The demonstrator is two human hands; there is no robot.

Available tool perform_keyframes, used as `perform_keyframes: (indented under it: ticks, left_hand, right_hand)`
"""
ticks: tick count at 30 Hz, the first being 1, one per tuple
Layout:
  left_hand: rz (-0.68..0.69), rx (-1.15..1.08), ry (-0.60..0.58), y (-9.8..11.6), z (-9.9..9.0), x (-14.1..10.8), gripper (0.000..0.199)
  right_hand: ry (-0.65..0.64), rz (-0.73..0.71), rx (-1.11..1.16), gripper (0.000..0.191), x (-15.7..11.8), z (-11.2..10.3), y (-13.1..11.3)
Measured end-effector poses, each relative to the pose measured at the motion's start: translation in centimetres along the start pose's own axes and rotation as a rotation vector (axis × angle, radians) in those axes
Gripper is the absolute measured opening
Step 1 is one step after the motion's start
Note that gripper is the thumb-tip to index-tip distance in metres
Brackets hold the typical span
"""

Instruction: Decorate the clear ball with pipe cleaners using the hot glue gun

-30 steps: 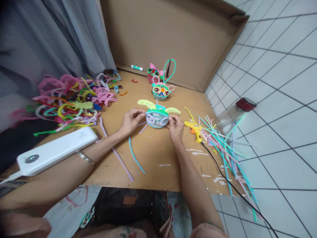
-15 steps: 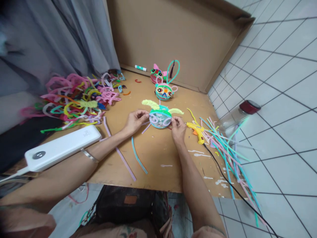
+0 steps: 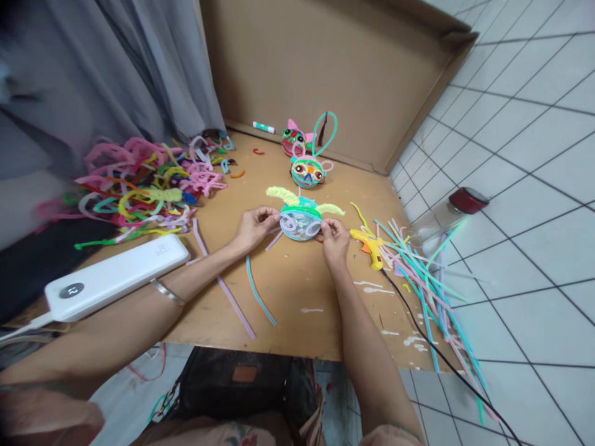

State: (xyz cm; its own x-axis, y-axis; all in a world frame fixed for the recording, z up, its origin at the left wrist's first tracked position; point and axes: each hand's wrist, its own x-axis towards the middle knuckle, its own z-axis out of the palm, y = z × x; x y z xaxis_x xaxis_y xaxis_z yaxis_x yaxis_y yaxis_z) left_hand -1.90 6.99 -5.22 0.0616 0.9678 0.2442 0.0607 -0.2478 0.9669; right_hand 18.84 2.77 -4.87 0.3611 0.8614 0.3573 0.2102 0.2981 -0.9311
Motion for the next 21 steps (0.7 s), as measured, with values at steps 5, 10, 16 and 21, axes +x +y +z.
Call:
perform_keyframes:
  ticks: [5, 10, 16, 21]
  left_hand:
    - [-0.020, -0.047, 0.005, -0.07, 0.04, 0.01, 0.020]
    - [-0.044, -0.105, -0.002, 0.19, 0.12, -0.07, 0.018]
    - [0.008, -0.044, 0.032, 0.07, 0.01, -0.04, 0.018]
    - [0.004, -0.079, -0.008, 0.11, -0.01, -0.02, 0.017]
  right_hand:
    - [0.006, -0.001, -0.019, 0.041, 0.08, 0.03, -0.02]
    - [0.026, -0.003, -0.020, 0.043, -0.06, 0.19, -0.18]
    - [0.010, 0.006, 0.018, 0.045, -0.37, 0.57, -0.54]
    - [0.030, 0.002, 0.019, 0.043, -0.39, 0.72, -0.74]
